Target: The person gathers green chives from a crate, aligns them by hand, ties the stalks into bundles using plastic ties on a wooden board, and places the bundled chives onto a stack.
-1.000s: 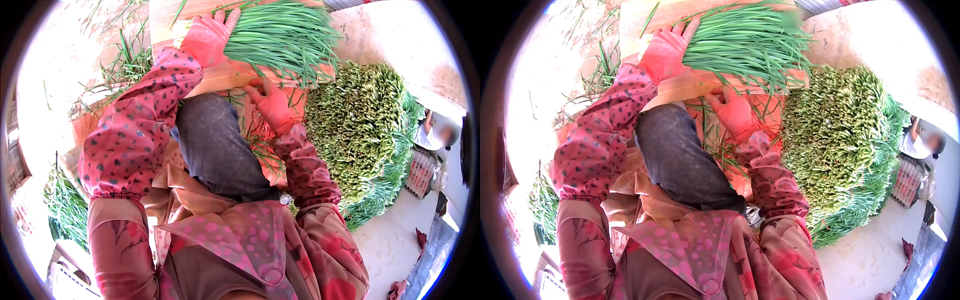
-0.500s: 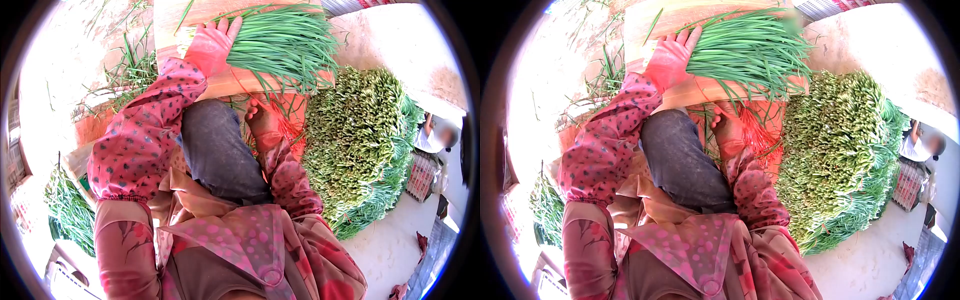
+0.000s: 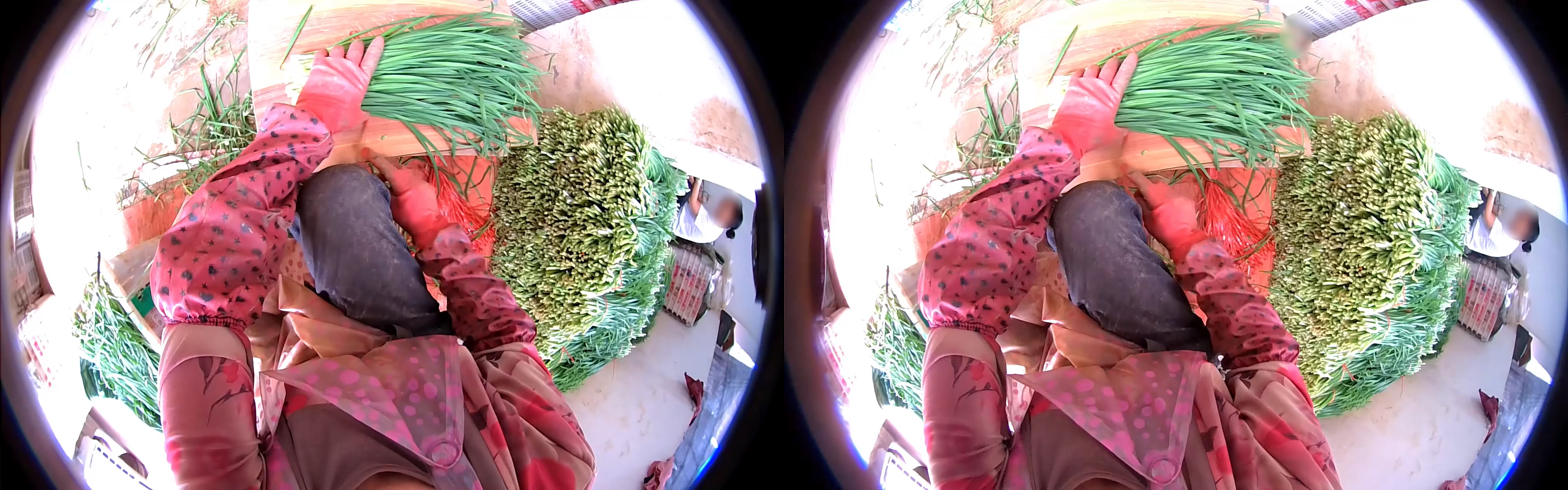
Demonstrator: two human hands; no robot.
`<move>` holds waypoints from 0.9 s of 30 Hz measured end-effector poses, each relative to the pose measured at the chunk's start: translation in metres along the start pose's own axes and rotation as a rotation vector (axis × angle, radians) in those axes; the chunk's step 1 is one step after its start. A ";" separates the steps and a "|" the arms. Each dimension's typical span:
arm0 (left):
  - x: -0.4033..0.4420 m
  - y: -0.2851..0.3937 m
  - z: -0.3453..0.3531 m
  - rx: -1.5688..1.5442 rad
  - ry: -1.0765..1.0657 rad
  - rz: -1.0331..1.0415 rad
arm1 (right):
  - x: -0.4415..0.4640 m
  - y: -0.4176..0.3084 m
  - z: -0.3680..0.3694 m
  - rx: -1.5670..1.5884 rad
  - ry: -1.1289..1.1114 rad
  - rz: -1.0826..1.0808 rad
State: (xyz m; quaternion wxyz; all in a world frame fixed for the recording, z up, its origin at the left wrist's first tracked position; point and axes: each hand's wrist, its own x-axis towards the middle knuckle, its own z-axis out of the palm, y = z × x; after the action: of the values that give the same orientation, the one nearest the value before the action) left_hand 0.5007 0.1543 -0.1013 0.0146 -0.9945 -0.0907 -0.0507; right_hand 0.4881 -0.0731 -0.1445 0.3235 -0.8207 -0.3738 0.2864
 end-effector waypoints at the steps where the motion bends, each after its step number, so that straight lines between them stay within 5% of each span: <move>1: 0.000 0.000 -0.001 0.001 0.002 0.002 | 0.008 0.010 0.007 -0.078 0.022 -0.073; 6: 0.001 -0.001 -0.009 0.030 -0.103 0.006 | 0.024 0.019 0.011 -0.051 0.154 -0.078; 9: 0.000 -0.001 -0.005 0.007 -0.049 0.004 | 0.029 0.020 0.002 0.297 0.137 -0.043; 12: 0.000 -0.001 -0.004 -0.014 -0.046 0.002 | 0.033 0.020 -0.008 0.036 0.165 -0.229; 14: 0.000 -0.001 -0.005 0.001 -0.062 0.002 | 0.032 0.010 -0.019 -0.425 -0.155 -0.174; 18: 0.000 -0.002 0.002 -0.003 0.000 0.011 | 0.038 -0.014 -0.021 -0.529 -0.208 -0.171; 21: 0.000 -0.002 -0.002 0.006 -0.035 0.022 | 0.047 0.004 -0.003 -0.429 -0.147 -0.322; 23: -0.002 -0.003 -0.006 -0.003 -0.044 0.015 | 0.040 0.002 -0.004 0.154 0.032 -0.020; 26: -0.001 0.000 -0.013 -0.020 -0.087 0.001 | 0.041 -0.001 -0.026 0.594 0.203 0.065; 27: -0.002 0.001 -0.010 0.002 -0.065 0.006 | 0.043 -0.004 -0.039 0.530 0.243 0.089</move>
State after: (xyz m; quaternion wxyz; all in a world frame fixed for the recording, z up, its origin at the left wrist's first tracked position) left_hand 0.4977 0.1526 -0.0914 0.0128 -0.9958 -0.0884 -0.0183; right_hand 0.5379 -0.0487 -0.1274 0.5563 -0.7513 -0.2083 0.2877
